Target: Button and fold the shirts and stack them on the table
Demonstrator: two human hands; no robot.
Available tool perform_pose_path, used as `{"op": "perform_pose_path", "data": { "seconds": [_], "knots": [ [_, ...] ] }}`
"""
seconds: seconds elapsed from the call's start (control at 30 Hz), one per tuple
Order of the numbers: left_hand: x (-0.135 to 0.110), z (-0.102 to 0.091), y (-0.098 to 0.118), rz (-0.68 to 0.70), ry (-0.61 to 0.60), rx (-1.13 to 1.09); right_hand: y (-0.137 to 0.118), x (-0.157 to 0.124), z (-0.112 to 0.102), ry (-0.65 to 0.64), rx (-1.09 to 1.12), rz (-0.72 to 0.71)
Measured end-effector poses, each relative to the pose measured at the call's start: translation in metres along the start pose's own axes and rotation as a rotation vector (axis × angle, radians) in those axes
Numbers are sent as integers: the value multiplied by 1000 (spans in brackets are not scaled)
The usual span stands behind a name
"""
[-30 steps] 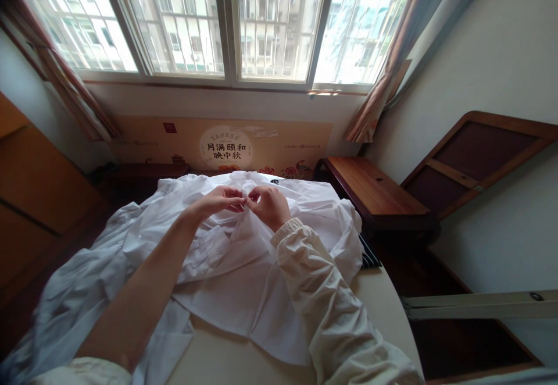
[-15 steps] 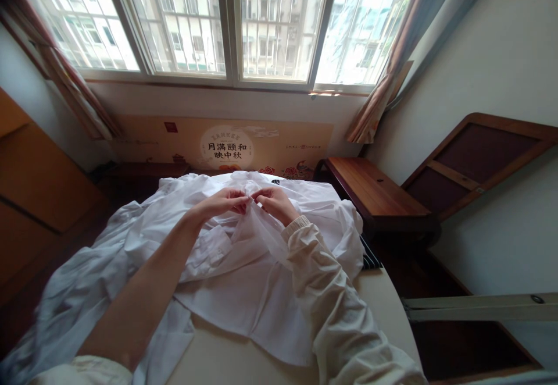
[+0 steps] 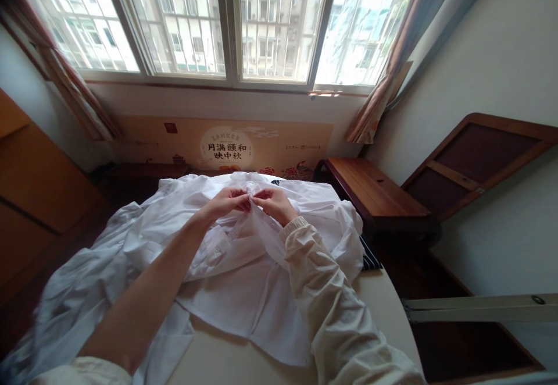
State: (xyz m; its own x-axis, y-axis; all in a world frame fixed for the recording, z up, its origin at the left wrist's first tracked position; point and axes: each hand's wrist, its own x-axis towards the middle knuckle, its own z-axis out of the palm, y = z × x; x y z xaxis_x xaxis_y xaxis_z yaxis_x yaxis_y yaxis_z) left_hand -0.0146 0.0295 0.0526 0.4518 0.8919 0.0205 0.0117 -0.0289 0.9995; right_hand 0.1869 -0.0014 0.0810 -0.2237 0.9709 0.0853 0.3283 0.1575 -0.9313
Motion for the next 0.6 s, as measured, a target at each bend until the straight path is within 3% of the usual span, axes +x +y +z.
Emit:
{"op": "perform_pose_path", "data": {
  "seconds": [0.17, 0.3, 0.43, 0.6],
  "knots": [
    [2, 10, -1, 36, 86, 2, 7, 2, 3, 104, -167, -108],
    [2, 12, 0, -14, 148, -6, 11, 3, 7, 182, -301, -184],
    [-1, 11, 1, -16, 136, 7, 11, 4, 9, 188, -330, -214],
    [-2, 8, -1, 0, 87, -13, 7, 1, 3, 118, -411, -150]
  ]
}}
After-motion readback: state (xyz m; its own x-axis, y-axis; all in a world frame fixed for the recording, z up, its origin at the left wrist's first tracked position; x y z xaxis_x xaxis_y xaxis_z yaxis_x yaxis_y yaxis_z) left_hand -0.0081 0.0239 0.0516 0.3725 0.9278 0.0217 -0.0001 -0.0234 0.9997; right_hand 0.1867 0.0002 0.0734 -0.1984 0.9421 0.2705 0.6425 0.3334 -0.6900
